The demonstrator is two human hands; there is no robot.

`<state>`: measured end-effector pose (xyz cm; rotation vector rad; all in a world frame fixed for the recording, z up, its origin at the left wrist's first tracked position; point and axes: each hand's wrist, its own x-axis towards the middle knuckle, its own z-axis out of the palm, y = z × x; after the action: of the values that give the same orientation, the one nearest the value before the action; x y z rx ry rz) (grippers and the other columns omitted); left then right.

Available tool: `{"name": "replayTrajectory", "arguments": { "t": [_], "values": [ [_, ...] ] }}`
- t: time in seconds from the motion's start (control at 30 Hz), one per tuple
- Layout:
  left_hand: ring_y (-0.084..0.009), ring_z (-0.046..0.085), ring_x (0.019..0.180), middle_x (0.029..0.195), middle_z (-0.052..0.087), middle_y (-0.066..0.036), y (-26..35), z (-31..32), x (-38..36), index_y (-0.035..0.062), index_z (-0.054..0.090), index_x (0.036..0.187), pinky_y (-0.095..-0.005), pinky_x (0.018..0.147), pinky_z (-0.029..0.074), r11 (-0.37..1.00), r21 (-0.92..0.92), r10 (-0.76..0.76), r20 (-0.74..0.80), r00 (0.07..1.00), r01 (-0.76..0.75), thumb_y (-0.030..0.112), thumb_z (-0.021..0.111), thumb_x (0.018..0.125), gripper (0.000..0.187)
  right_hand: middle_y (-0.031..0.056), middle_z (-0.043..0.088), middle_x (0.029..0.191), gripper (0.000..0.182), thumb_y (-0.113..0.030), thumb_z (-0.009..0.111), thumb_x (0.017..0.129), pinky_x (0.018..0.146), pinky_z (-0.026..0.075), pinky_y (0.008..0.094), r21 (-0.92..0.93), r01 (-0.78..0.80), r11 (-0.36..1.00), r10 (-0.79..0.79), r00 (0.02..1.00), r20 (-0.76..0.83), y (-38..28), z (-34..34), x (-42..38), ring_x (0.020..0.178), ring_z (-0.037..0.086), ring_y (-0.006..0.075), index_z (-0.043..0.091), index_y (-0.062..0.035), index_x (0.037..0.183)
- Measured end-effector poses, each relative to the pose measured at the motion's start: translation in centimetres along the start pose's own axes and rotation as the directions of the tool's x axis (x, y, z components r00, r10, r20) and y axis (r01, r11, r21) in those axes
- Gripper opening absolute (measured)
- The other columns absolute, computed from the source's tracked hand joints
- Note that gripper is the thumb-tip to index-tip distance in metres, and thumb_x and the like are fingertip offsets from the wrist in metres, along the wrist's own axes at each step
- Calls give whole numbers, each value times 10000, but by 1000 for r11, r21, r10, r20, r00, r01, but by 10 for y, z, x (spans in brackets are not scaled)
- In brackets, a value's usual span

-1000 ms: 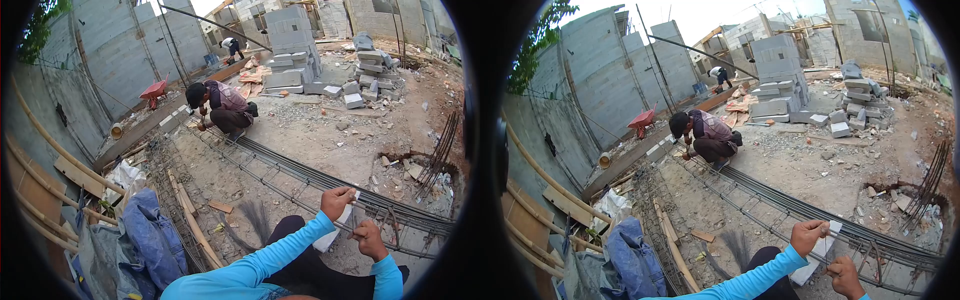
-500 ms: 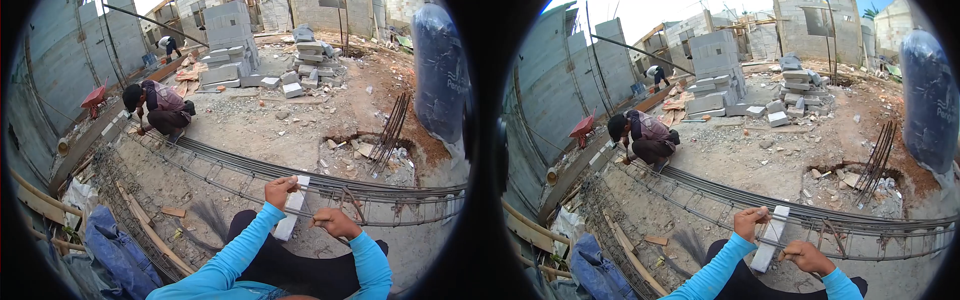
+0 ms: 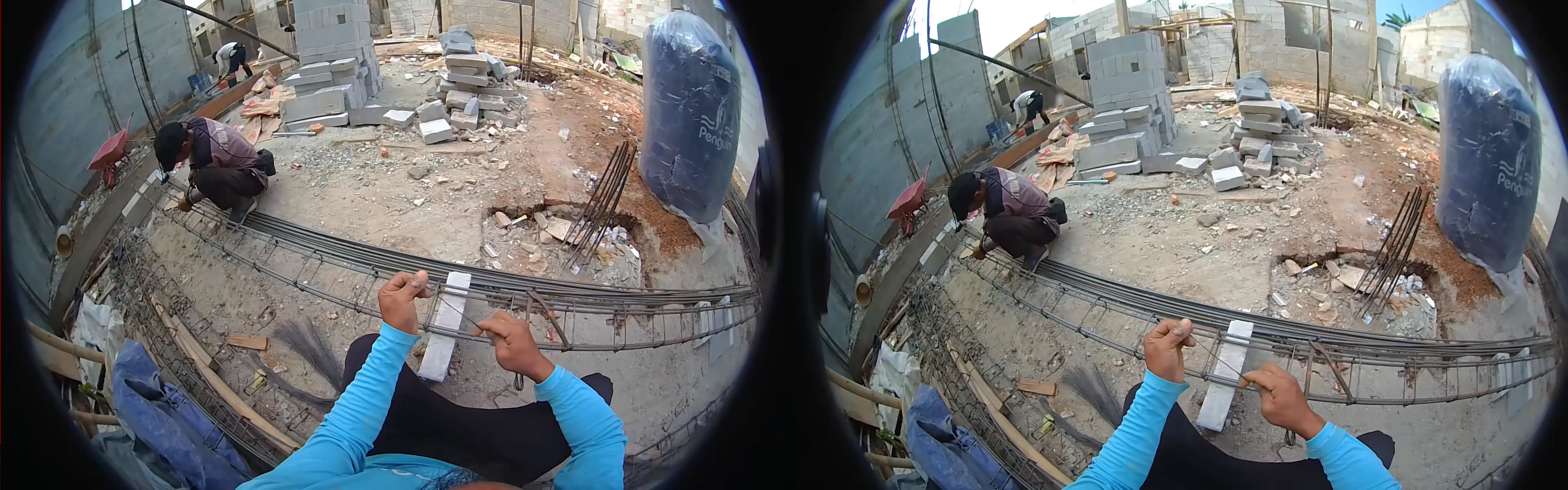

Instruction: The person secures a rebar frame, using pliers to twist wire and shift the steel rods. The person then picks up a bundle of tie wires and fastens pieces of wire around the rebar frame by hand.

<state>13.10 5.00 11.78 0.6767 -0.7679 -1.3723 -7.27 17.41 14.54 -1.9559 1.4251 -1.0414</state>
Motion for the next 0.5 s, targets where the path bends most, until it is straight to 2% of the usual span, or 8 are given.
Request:
{"name": "replayTrajectory", "arguments": {
  "t": [0.03,0.17,0.27,0.3,0.33,0.37,0.47,0.5],
  "values": [
    [-110,585,627,685,641,-30,-4,-7,1,34,672,744,-264,629,485,1000,-10,-7,0,1000,7,94,736,890,171,118,599,829,256,90,542,866,700,483,380,51,-15,999,16,1000,-17,-3,0,3,781,596,280,718,-44,996],
    [-115,603,614,681,640,-30,-22,-34,-4,24,684,759,-251,608,511,975,-149,-181,-82,980,167,86,736,884,148,99,606,853,226,63,539,889,720,480,359,-21,-54,998,55,997,51,12,10,9,803,596,252,712,-28,1001],
    [-121,595,565,653,631,-36,-33,-54,-5,15,683,768,-251,582,502,976,-72,-213,-116,970,205,100,733,885,152,106,572,874,176,-13,576,914,689,458,368,-5,-61,998,61,985,161,30,26,8,762,573,267,712,-41,1021],
    [-121,595,565,653,631,-36,-41,-67,-1,15,683,768,-251,582,502,974,-91,-216,-119,969,206,100,733,885,152,102,577,866,153,-57,602,919,692,456,367,77,-201,976,183,963,200,28,30,11,768,575,258,713,-40,1022],
    [-119,594,567,662,636,-41,-49,-81,3,15,683,766,-250,577,497,964,-108,-252,-71,965,244,100,732,886,155,98,581,858,145,-102,628,924,695,455,367,150,-341,928,298,922,249,24,34,15,775,576,248,715,-39,1022],
    [-116,594,569,670,640,-46,-58,-95,6,14,682,764,-248,572,492,952,-123,-285,-22,958,280,101,731,887,158,98,581,858,145,-102,628,924,695,455,367,130,-344,930,303,917,258,20,37,20,775,576,248,715,-39,1022],
    [-163,615,630,711,660,-82,-71,-131,12,9,675,768,-296,627,503,933,-213,-281,78,957,291,96,692,908,166,106,630,850,162,-190,678,917,701,478,387,-131,-218,967,250,913,322,9,44,44,793,613,259,727,-64,1006],
    [-191,621,644,729,671,-104,-78,-141,12,8,673,771,-324,649,508,909,-279,-279,142,950,309,93,673,915,168,106,630,850,162,-190,678,917,701,478,387,-134,-216,967,249,912,326,2,45,52,793,613,259,727,-64,1006]
  ]
}}
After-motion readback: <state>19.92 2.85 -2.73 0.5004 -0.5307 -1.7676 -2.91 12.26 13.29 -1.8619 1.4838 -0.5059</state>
